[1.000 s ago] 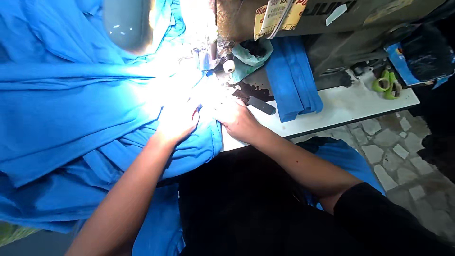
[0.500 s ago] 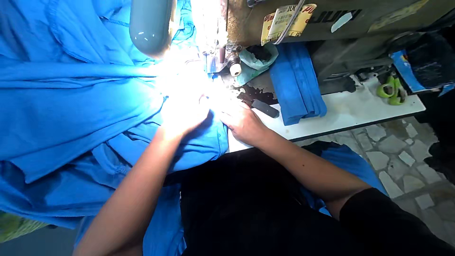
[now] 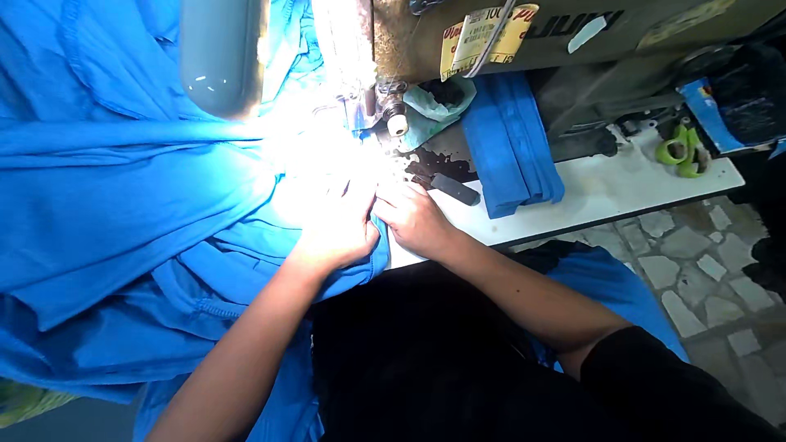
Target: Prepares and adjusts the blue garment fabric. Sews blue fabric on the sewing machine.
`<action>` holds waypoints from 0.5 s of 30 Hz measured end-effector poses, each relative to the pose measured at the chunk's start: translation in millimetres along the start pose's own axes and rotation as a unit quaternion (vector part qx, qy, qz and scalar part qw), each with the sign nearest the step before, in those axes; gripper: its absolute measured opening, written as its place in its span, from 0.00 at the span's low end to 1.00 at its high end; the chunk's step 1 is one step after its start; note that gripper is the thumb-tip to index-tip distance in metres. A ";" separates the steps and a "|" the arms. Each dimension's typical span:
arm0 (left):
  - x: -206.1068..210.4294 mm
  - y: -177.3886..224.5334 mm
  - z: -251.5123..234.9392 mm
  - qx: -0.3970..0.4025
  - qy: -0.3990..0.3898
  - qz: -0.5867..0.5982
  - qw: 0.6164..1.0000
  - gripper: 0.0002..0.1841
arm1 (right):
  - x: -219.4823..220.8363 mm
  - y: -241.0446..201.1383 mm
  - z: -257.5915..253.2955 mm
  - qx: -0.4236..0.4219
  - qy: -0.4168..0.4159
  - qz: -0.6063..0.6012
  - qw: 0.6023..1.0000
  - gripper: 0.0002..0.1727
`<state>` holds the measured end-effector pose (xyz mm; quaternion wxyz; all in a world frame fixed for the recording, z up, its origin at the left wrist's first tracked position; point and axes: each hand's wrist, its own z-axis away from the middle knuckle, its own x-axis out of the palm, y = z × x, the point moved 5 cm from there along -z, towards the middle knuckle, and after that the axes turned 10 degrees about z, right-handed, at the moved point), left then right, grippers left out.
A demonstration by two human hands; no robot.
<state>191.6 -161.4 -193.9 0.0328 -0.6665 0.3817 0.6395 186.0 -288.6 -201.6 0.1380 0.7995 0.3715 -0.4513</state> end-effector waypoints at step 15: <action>-15.0 -6.7 -14.7 0.005 -0.028 0.050 0.998 0.27 | 0.6 -0.2 0.1 -0.011 -0.004 -0.005 1.000 0.12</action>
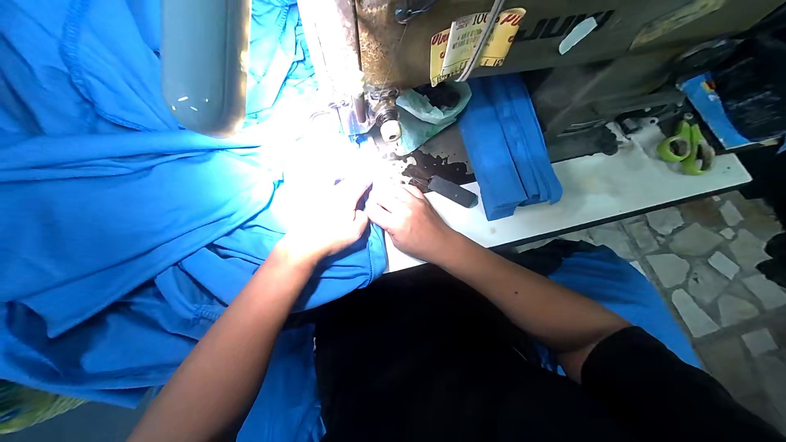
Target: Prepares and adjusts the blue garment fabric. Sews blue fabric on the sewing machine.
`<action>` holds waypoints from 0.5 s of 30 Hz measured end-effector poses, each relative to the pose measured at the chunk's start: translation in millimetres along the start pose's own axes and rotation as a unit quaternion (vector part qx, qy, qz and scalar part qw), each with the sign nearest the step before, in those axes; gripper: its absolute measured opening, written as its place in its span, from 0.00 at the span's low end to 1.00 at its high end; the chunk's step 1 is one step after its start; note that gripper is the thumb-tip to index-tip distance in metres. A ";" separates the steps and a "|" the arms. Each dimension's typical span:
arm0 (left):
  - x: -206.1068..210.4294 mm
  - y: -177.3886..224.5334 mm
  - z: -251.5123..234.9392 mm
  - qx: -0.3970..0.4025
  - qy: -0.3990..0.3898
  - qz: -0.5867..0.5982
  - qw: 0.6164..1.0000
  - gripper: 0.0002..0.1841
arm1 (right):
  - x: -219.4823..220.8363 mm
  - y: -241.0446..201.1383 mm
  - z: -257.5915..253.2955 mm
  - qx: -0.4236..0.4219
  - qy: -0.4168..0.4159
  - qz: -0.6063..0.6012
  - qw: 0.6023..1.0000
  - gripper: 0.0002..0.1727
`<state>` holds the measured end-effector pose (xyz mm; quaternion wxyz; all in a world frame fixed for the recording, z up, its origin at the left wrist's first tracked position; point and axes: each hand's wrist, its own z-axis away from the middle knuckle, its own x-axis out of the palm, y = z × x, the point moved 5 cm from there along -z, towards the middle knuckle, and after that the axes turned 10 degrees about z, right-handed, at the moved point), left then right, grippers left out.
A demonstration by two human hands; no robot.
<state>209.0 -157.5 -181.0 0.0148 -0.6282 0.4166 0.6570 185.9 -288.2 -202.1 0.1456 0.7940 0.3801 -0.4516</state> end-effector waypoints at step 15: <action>9.5 -16.1 -1.7 0.040 0.085 0.014 0.995 0.21 | -5.1 37.5 -48.0 0.091 -0.156 -0.074 0.981 0.16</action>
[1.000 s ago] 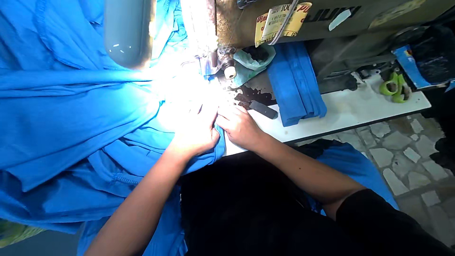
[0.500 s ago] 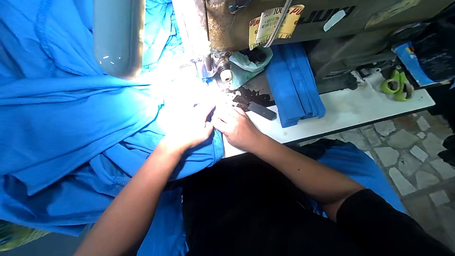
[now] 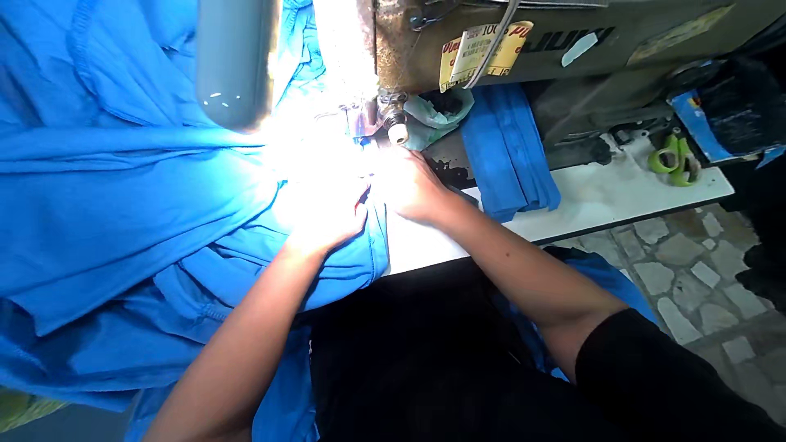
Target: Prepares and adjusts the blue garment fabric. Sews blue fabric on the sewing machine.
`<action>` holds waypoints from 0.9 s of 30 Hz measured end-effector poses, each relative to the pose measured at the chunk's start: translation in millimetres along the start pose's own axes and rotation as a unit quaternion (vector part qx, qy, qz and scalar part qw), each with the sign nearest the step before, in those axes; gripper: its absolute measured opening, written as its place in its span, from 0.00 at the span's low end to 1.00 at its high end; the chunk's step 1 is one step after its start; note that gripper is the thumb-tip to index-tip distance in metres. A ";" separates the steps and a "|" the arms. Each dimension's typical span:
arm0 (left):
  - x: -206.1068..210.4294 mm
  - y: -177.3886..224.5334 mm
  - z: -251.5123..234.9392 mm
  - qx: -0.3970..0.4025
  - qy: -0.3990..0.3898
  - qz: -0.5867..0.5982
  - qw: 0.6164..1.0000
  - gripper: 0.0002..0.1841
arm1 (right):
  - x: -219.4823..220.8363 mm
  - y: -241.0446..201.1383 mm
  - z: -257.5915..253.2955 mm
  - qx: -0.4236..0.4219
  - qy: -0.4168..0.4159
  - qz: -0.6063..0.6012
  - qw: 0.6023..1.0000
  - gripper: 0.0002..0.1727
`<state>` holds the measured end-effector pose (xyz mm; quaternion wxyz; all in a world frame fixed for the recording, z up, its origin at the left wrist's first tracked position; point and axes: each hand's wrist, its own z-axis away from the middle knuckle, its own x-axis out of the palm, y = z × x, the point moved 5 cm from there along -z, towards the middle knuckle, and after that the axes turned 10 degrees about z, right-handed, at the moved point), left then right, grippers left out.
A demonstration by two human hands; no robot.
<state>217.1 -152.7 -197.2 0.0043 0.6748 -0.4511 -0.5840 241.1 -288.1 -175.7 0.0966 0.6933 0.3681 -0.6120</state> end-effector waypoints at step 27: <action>2.8 -6.2 -13.8 -0.050 0.054 -0.034 0.997 0.23 | 15.9 18.5 -27.2 0.130 -0.093 0.111 0.981 0.24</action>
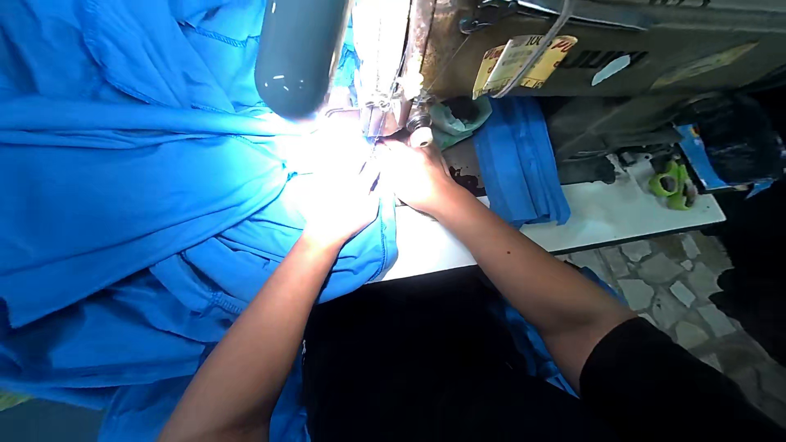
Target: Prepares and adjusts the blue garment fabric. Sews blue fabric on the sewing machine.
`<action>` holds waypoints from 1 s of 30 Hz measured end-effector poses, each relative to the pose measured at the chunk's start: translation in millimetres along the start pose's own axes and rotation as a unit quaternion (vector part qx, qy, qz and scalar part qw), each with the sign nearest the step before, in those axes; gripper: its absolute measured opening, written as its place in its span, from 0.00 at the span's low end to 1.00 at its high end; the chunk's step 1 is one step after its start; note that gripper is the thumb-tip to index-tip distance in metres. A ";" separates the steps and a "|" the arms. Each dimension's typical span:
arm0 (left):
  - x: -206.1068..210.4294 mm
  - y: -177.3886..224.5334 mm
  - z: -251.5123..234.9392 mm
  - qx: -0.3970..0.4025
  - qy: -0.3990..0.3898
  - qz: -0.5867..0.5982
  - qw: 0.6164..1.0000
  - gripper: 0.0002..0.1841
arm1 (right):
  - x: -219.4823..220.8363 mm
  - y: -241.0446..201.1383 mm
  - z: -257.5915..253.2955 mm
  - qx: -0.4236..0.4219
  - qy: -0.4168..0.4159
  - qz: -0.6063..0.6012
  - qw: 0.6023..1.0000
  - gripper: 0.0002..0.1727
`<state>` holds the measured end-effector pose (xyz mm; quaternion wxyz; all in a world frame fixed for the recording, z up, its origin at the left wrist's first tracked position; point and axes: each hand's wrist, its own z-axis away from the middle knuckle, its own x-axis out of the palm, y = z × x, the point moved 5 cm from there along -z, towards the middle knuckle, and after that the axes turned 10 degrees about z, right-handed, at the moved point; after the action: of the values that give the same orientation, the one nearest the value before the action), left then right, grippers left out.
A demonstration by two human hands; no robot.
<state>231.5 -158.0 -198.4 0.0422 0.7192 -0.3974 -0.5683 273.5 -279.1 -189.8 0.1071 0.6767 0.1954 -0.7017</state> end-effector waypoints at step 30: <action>-3.3 2.1 -2.7 -0.009 -0.030 0.000 0.999 0.21 | -26.6 215.8 163.7 0.303 0.198 0.026 0.932 0.21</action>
<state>232.5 -158.4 -193.7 0.0366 0.7011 -0.3936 -0.5934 216.0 -545.2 -190.1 -0.1255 0.8070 -0.0273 -0.5765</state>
